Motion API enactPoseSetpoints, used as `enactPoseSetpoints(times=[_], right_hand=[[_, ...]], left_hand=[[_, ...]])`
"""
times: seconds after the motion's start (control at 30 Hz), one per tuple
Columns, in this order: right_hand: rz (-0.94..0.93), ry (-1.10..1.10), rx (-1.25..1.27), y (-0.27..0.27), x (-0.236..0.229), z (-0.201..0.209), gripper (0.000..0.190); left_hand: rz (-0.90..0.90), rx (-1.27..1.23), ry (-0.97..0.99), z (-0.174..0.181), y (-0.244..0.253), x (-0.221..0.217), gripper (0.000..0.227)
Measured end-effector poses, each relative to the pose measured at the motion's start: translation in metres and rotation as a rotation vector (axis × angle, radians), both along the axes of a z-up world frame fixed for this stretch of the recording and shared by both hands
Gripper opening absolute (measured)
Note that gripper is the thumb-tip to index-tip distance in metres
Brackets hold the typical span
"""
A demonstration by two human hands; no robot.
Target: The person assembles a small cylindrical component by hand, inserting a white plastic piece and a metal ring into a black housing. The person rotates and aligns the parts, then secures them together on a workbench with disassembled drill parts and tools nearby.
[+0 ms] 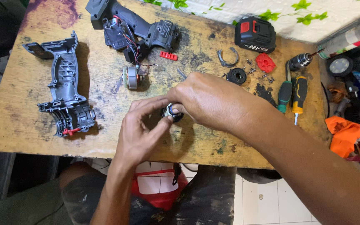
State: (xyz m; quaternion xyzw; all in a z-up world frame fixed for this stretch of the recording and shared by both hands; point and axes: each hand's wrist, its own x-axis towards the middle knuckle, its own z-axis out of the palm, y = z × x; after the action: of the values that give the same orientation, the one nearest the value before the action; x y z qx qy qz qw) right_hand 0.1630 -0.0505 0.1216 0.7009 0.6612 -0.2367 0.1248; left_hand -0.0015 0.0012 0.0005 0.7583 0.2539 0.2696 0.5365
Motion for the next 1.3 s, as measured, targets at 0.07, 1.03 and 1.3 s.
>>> enactPoseSetpoints(times=[0.07,1.03,1.3], right_hand=[[-0.006,0.0,-0.011,0.0,-0.001,0.002,0.017],[0.351,-0.159,0.384,-0.03,-0.002,-0.02,0.013],[0.449,-0.168,0.405,-0.03,0.006,-0.021,0.009]], left_hand=[[-0.002,-0.069,0.059,0.008,0.004,0.002,0.041],[-0.347,0.236,-0.06,0.01,0.031,-0.004,0.038],[-0.393,0.181,0.004,0.012,0.038,-0.005,0.044]])
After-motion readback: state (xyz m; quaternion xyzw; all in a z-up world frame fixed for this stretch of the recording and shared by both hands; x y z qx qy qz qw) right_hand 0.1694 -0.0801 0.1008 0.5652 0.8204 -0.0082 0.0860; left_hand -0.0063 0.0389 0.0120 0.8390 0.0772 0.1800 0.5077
